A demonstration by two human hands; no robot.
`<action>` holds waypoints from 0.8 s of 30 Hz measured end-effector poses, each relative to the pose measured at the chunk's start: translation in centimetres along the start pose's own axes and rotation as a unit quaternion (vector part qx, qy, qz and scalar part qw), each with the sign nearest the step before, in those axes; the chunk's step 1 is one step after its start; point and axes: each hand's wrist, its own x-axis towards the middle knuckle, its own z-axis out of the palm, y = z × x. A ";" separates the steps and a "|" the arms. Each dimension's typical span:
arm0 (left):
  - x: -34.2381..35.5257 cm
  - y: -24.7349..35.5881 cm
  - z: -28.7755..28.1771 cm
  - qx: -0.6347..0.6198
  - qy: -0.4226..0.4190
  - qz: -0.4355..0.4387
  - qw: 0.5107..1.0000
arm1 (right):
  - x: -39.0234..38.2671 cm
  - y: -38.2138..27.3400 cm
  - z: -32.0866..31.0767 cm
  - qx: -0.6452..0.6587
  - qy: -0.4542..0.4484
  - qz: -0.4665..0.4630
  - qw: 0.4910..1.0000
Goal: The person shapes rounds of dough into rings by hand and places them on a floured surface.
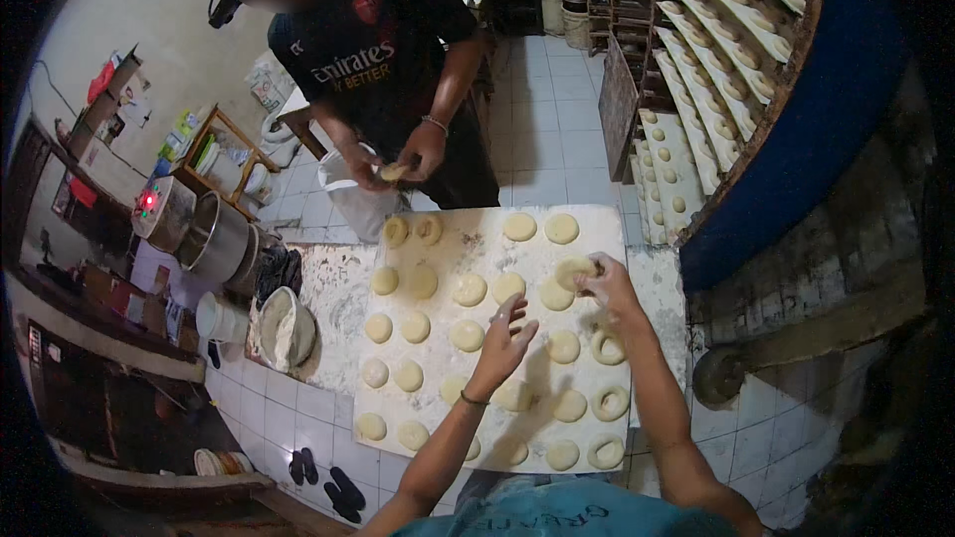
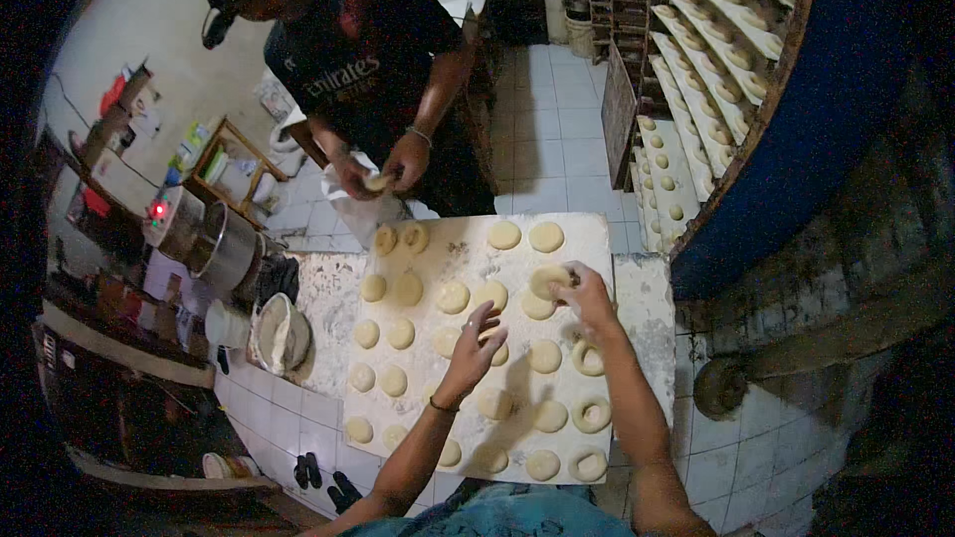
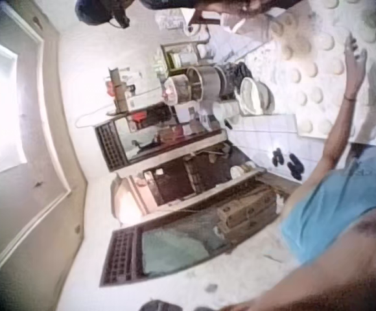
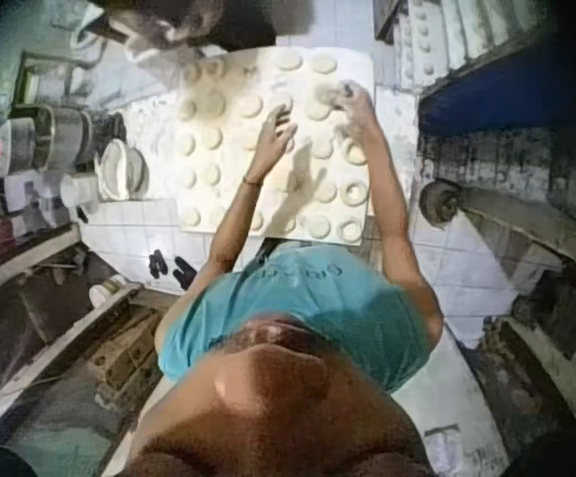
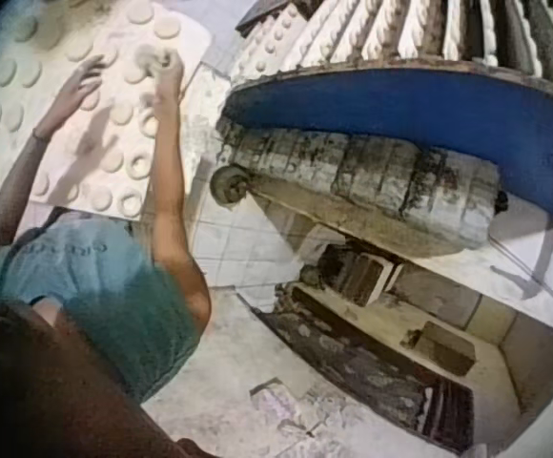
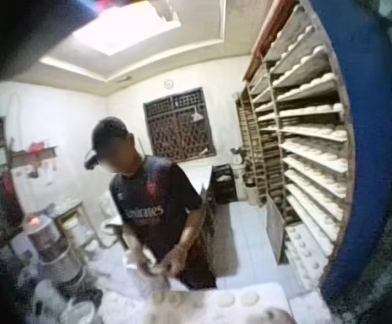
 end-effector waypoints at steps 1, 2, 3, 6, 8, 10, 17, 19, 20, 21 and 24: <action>-0.1 0.6 0.3 -0.022 0.051 0.033 0.998 | -2.7 -0.6 2.0 0.058 -0.011 -0.008 0.998; -0.5 1.1 0.2 -0.031 0.044 0.053 0.997 | -5.1 -1.0 3.8 0.117 -0.021 -0.015 0.993; -1.3 2.3 0.1 -0.040 0.035 0.075 0.996 | -7.5 -1.5 5.5 0.124 -0.003 -0.035 0.992; -5.1 4.2 -1.4 0.070 0.044 0.158 0.984 | -12.4 0.1 9.1 0.074 0.065 -0.102 0.990; -8.4 2.8 -3.4 0.069 0.038 0.180 0.981 | -15.8 -0.7 11.8 0.016 0.076 -0.124 0.989; -11.9 2.7 -4.9 -0.149 0.005 0.117 0.982 | -18.3 -1.2 14.0 -0.062 0.078 -0.129 0.987; -17.9 -2.8 -15.0 0.117 0.186 0.039 0.975 | -23.5 2.9 23.9 -0.081 0.016 -0.150 0.985; -20.0 -3.7 -17.1 0.134 0.209 0.110 0.963 | -25.7 3.3 26.3 -0.087 -0.020 -0.125 0.988; -21.6 -4.2 -17.6 0.008 0.150 0.069 0.986 | -25.5 4.0 27.4 -0.066 -0.032 -0.097 0.993; -23.0 -3.2 -17.5 -0.060 0.088 0.036 0.994 | -24.6 5.3 27.9 -0.047 -0.036 -0.066 0.996; -25.1 -3.0 -18.6 -0.483 0.068 0.026 0.873 | -24.4 6.4 29.8 0.139 -0.118 0.010 0.983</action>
